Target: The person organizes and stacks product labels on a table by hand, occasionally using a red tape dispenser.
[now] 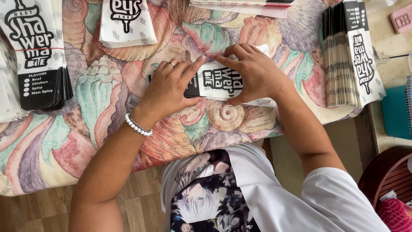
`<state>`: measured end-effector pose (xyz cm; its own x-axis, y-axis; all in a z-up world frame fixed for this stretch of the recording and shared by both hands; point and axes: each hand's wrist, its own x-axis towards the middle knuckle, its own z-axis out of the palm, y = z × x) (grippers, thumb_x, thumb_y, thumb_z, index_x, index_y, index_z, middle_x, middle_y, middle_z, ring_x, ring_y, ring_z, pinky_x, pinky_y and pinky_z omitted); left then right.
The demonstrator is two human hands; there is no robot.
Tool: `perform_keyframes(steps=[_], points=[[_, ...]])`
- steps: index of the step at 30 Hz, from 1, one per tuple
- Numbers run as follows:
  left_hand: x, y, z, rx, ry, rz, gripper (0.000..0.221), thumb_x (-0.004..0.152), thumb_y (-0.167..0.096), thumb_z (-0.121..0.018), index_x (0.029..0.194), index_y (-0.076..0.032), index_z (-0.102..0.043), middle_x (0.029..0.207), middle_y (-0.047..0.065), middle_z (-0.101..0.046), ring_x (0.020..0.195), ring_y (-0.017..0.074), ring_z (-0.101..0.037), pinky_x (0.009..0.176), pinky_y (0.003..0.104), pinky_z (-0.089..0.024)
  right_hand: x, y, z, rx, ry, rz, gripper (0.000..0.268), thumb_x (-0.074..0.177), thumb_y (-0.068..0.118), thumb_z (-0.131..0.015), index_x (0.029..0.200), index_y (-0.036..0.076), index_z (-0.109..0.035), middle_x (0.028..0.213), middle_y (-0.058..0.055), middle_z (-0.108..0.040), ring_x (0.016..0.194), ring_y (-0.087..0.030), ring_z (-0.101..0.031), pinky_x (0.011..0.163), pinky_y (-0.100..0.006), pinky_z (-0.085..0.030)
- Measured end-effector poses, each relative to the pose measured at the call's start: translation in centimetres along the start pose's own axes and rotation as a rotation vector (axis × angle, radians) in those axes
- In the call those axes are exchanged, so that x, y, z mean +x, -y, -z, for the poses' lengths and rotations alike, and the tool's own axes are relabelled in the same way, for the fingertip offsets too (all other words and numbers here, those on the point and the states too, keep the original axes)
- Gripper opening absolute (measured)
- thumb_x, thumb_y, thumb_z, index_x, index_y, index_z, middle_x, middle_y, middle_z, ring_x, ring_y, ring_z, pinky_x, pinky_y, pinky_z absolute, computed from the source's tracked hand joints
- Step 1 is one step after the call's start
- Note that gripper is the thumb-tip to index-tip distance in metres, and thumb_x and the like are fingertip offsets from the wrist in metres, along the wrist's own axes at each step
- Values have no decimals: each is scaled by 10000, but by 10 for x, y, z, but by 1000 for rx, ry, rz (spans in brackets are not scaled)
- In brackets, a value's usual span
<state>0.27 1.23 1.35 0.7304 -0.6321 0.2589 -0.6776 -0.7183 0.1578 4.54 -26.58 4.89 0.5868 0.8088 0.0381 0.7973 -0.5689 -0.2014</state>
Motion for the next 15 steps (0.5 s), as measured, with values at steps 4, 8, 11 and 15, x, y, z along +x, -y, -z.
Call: perform_keyframes(steps=[4,8,11,15], points=[[1,0,-1,1,37,16,1151,757,-626,-853,1613,-93,-296,1235,124,-600,1029,287,-568,885,417,-486,2,3,1,6,-13,9,1185,582,679,-838,1545,84,-489,1427,-202,-548,1232,-405,-558,1036,-526,-423],[7,-1,-1,-139,238,124,1331,746,-652,-864,1650,-127,-39,1468,233,-443,1209,365,-512,1060,467,-409,8,-4,0,3,-1,24,1196,514,646,-866,1516,77,-545,1248,-152,-615,1057,-352,-581,951,-473,-467],[16,-3,6,-208,319,136,1373,755,-539,-895,1638,-163,87,1485,214,-435,1262,332,-483,1093,434,-405,16,-10,21,68,135,-30,1228,563,803,-814,1554,150,-503,1193,-115,-628,1051,-312,-586,924,-490,-477],[30,1,15,-61,219,57,1386,622,-683,-922,1637,-104,-176,1265,163,-553,1055,323,-586,825,445,-493,30,-60,49,73,-168,-15,792,813,392,-891,1441,-9,-624,1417,-202,-636,1264,-371,-612,1069,-508,-504]])
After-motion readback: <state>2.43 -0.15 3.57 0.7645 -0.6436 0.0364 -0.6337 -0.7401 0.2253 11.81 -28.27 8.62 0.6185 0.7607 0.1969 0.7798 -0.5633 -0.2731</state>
